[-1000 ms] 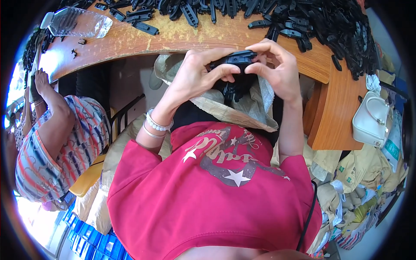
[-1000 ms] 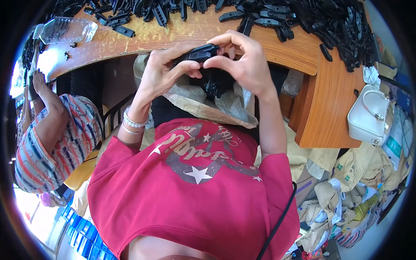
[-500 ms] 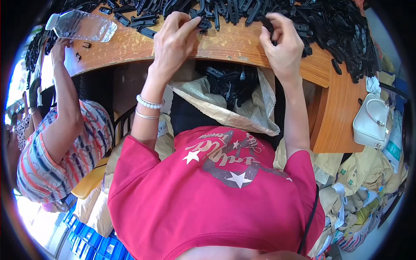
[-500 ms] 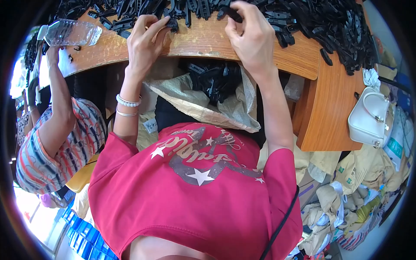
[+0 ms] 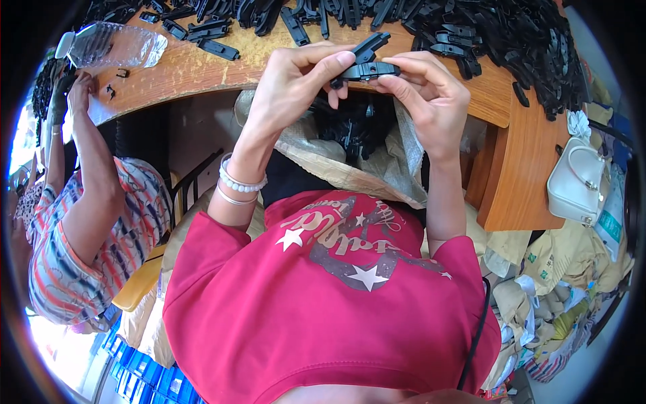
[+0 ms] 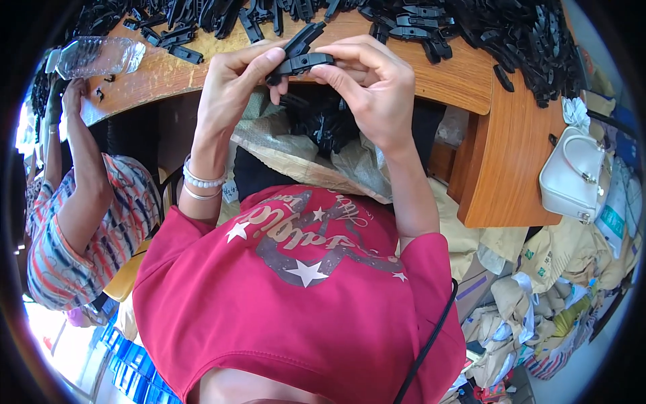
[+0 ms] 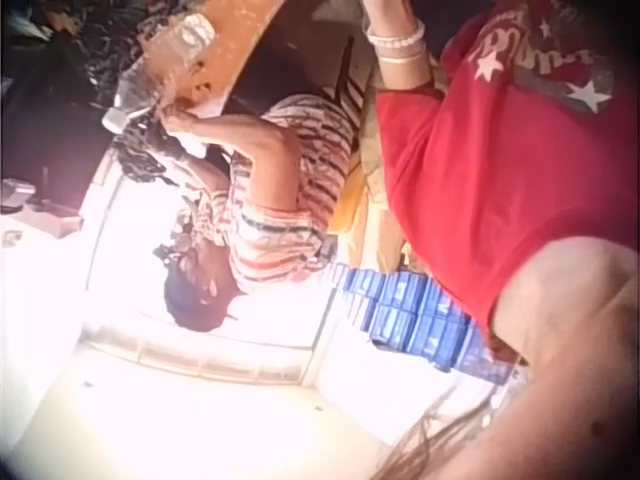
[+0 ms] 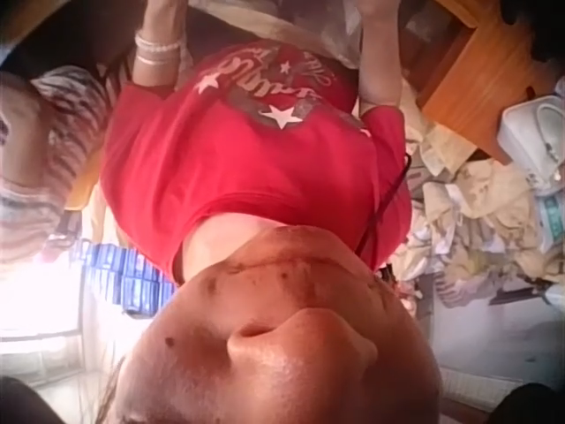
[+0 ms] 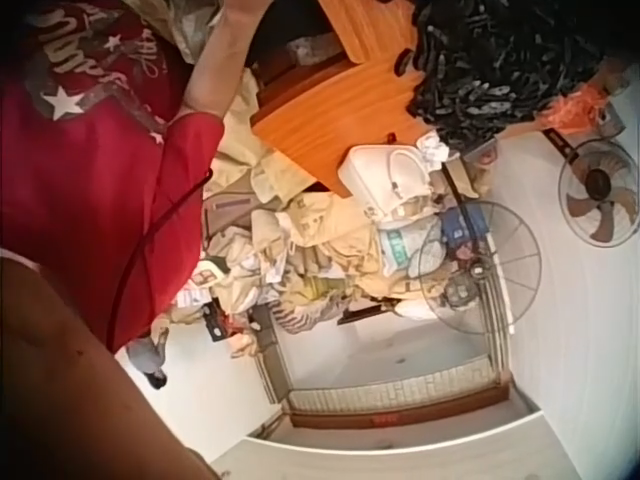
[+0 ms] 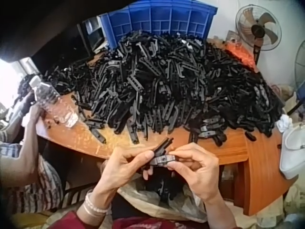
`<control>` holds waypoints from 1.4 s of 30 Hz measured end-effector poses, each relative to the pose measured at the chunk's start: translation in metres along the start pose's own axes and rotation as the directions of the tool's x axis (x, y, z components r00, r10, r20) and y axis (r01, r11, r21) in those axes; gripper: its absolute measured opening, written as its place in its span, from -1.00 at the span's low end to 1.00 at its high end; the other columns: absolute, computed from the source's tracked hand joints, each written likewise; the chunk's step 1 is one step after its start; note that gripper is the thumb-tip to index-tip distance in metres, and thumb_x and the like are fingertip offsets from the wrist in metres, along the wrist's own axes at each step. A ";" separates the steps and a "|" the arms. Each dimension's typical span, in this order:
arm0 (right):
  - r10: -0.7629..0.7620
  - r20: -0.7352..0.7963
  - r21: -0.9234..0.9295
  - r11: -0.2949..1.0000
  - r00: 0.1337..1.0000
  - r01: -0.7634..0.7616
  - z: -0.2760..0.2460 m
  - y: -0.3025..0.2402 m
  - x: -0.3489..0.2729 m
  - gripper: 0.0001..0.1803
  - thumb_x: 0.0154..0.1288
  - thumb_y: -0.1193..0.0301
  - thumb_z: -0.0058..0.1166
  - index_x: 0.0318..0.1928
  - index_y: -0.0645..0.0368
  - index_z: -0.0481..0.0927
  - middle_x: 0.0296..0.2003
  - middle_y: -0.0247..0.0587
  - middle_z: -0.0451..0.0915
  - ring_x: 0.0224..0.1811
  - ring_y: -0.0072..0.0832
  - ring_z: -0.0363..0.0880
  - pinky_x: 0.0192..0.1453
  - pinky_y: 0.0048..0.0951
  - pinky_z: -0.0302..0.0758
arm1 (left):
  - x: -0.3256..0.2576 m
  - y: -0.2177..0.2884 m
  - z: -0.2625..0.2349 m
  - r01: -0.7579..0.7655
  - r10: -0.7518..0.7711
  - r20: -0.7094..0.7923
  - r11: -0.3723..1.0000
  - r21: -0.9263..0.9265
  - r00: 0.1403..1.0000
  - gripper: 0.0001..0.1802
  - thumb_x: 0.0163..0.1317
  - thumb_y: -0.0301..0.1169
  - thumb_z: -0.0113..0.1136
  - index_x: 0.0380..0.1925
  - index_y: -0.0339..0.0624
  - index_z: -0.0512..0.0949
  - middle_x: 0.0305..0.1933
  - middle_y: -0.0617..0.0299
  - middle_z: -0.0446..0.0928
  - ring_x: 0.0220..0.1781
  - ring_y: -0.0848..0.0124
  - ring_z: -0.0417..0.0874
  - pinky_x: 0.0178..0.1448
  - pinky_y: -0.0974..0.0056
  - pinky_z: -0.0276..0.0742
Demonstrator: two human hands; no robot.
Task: Assembling small black plastic components by snapping them together at a workbench.
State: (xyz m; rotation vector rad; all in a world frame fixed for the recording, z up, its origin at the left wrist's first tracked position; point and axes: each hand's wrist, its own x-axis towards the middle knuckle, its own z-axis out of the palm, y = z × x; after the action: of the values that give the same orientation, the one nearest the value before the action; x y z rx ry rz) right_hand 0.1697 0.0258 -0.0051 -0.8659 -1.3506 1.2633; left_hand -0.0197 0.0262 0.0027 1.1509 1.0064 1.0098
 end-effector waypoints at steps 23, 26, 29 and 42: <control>-0.203 -0.194 -0.755 0.655 0.960 -0.014 -0.043 0.018 0.008 -0.79 0.22 0.32 0.19 -0.32 0.24 0.65 -0.37 -0.21 0.61 -0.49 -0.50 0.56 -0.41 -0.51 0.44 | -0.015 -0.012 -0.003 -0.239 0.203 0.126 0.832 0.501 0.971 -0.66 0.10 -0.24 0.34 -0.20 -0.24 0.64 -0.41 0.17 0.63 -0.55 0.49 0.56 -0.43 0.39 0.48; -0.176 -0.174 -0.965 0.225 0.969 -0.132 -0.039 0.019 0.017 -0.69 0.21 0.21 0.19 -0.35 0.25 0.64 -0.38 -0.15 0.59 -0.47 -0.30 0.59 -0.38 -0.35 0.47 | 0.011 -0.026 -0.026 -0.215 0.499 -0.103 0.539 0.814 0.860 -0.69 0.16 -0.22 0.27 -0.45 -0.29 0.59 -0.48 0.11 0.54 -0.47 0.22 0.57 -0.37 0.23 0.46; -0.148 -0.154 -0.920 0.382 0.977 -0.087 -0.031 0.026 0.015 -0.67 0.23 0.19 0.17 -0.36 0.26 0.64 -0.39 -0.14 0.58 -0.44 -0.21 0.59 -0.35 -0.26 0.47 | 0.034 -0.032 -0.044 -0.050 0.610 -0.234 0.411 0.910 0.757 -0.67 0.15 -0.18 0.26 -0.50 -0.26 0.57 -0.48 0.09 0.55 -0.46 0.17 0.60 -0.36 0.18 0.47; -0.111 -0.261 -0.262 0.964 0.959 0.041 -0.042 0.017 0.004 -0.79 0.17 0.55 0.22 -0.16 0.33 0.62 -0.30 -0.30 0.54 -0.48 -0.70 0.46 -0.42 -0.70 0.40 | -0.005 -0.019 -0.014 -0.103 0.050 -0.227 0.968 -0.229 0.973 -0.85 0.24 -0.58 0.12 -0.24 -0.38 0.39 -0.32 -0.14 0.60 -0.36 0.25 0.68 -0.26 0.31 0.66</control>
State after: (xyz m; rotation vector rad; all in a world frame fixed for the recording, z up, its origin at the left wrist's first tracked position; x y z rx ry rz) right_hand 0.2076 0.0418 -0.0251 -1.1120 -1.3244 0.8828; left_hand -0.0324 0.0218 -0.0177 0.8981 0.9869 1.3057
